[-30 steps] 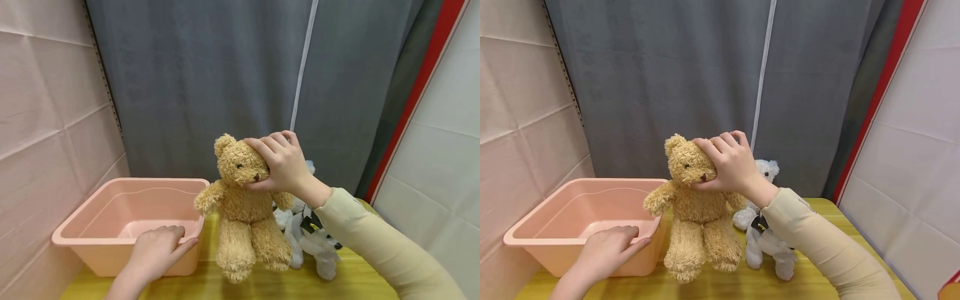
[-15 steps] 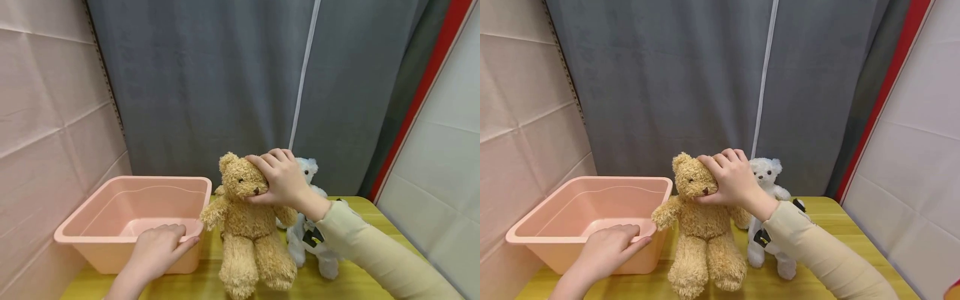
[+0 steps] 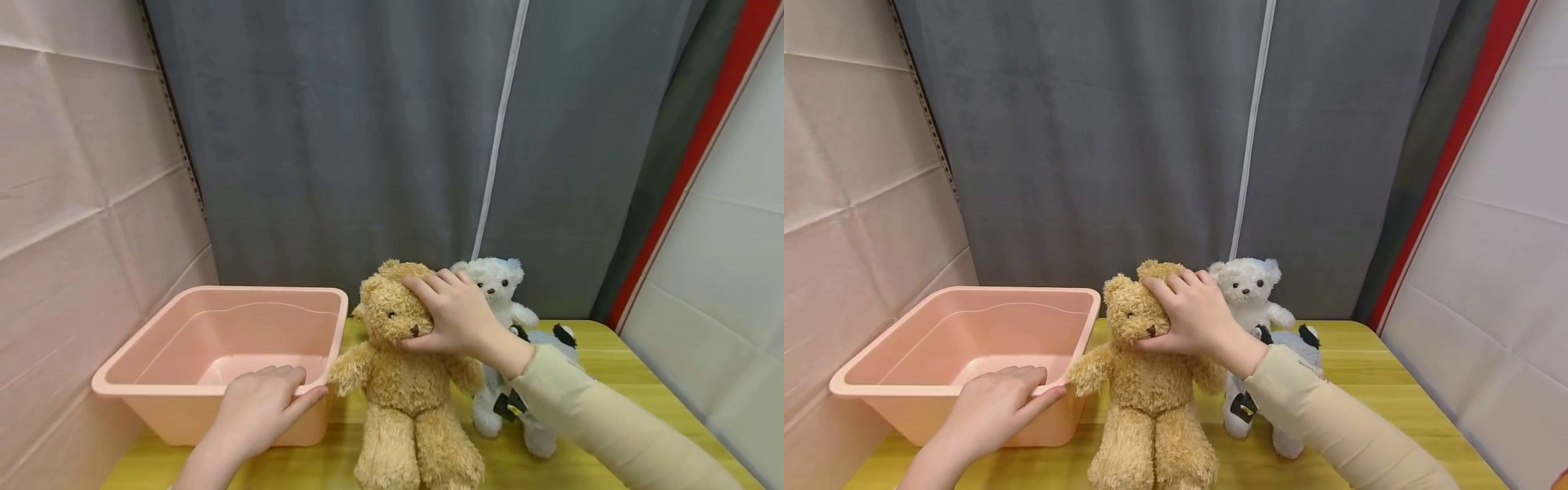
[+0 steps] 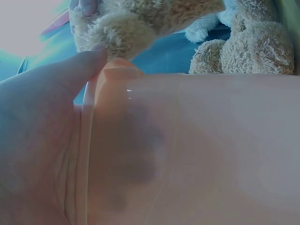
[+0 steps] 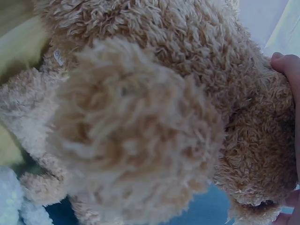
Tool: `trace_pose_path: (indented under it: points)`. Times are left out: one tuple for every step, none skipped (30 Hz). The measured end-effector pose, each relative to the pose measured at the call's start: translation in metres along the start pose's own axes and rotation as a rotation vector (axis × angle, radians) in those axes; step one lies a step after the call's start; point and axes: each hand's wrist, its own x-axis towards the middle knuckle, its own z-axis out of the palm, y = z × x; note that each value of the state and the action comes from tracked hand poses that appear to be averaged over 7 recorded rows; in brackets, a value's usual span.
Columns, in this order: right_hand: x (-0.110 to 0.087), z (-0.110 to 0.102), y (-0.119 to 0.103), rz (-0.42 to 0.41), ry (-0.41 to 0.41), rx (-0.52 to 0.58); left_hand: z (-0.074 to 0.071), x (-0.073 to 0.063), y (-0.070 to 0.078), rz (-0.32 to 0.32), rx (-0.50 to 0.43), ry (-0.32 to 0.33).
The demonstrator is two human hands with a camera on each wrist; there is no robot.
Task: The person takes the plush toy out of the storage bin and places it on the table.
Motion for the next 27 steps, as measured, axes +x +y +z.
trace_pose_path:
  points:
    - [-0.001, 0.001, -0.001, 0.002, -0.007, 0.003, 0.0, 0.0, 0.0, -0.001, 0.0, 0.0]
    - [-0.003, 0.003, -0.002, 0.005, -0.014, 0.008, 0.0, -0.001, 0.0, -0.002, -0.002, 0.001]
    - [-0.004, 0.004, -0.003, 0.011, -0.02, 0.012, 0.0, -0.001, 0.0, -0.003, -0.002, 0.003]
    - [-0.006, 0.006, -0.004, 0.016, -0.025, 0.015, -0.001, -0.001, 0.0, -0.003, -0.004, 0.005]
    - [-0.007, 0.007, -0.005, 0.021, -0.028, 0.02, -0.001, -0.001, 0.0, -0.002, -0.005, 0.008]
    - [-0.009, 0.009, -0.006, 0.025, -0.031, 0.023, -0.001, -0.001, 0.0, -0.002, -0.005, 0.011]
    - [-0.011, 0.011, -0.007, 0.028, -0.034, 0.026, -0.001, -0.001, 0.0, -0.001, -0.004, 0.014]
    - [-0.013, 0.012, -0.008, 0.034, -0.038, 0.026, -0.002, -0.001, 0.0, 0.002, -0.005, 0.017]
    - [-0.015, 0.014, -0.009, 0.038, -0.042, 0.025, -0.002, -0.001, 0.001, 0.007, -0.006, 0.02]
    - [-0.017, 0.016, -0.01, 0.041, -0.048, 0.024, -0.002, -0.002, 0.001, 0.011, -0.006, 0.022]
    - [-0.019, 0.017, -0.011, 0.043, -0.052, 0.025, -0.002, -0.002, 0.001, 0.014, -0.007, 0.025]
    - [-0.022, 0.019, -0.012, 0.046, -0.057, 0.024, -0.002, -0.002, 0.001, 0.018, -0.007, 0.029]
    - [-0.024, 0.021, -0.013, 0.049, -0.063, 0.025, -0.002, -0.002, 0.001, 0.021, -0.007, 0.032]
    - [-0.026, 0.023, -0.014, 0.05, -0.067, 0.026, -0.002, -0.002, 0.002, 0.023, -0.008, 0.034]
    - [-0.028, 0.025, -0.015, 0.051, -0.07, 0.028, -0.002, -0.002, 0.002, 0.026, -0.008, 0.036]
    - [-0.03, 0.026, -0.016, 0.053, -0.071, 0.031, -0.002, -0.002, 0.002, 0.027, -0.007, 0.037]
    - [-0.032, 0.028, -0.016, 0.054, -0.072, 0.035, -0.002, -0.001, 0.002, 0.03, -0.006, 0.039]
    - [-0.034, 0.029, -0.017, 0.056, -0.074, 0.038, -0.001, -0.001, 0.002, 0.033, -0.006, 0.041]
    - [-0.035, 0.03, -0.017, 0.059, -0.076, 0.041, -0.001, -0.001, 0.002, 0.035, -0.005, 0.04]
    - [-0.037, 0.032, -0.018, 0.062, -0.078, 0.046, -0.001, -0.001, 0.002, 0.038, -0.004, 0.041]
    - [-0.038, 0.033, -0.018, 0.067, -0.081, 0.052, 0.0, -0.001, 0.002, 0.04, -0.002, 0.044]
    - [-0.039, 0.035, -0.019, 0.072, -0.085, 0.057, 0.0, -0.001, 0.002, 0.041, -0.001, 0.047]
    - [-0.041, 0.036, -0.019, 0.076, -0.09, 0.059, 0.0, -0.001, 0.002, 0.043, 0.0, 0.048]
    - [-0.042, 0.038, -0.02, 0.08, -0.095, 0.061, 0.0, -0.001, 0.002, 0.044, 0.001, 0.05]
    - [-0.044, 0.04, -0.02, 0.082, -0.1, 0.064, 0.0, -0.001, 0.002, 0.043, 0.003, 0.051]
    - [-0.045, 0.042, -0.02, 0.084, -0.106, 0.068, 0.001, -0.001, 0.002, 0.042, 0.005, 0.052]
    - [-0.046, 0.044, -0.021, 0.084, -0.111, 0.067, 0.001, -0.001, 0.002, 0.04, 0.006, 0.053]
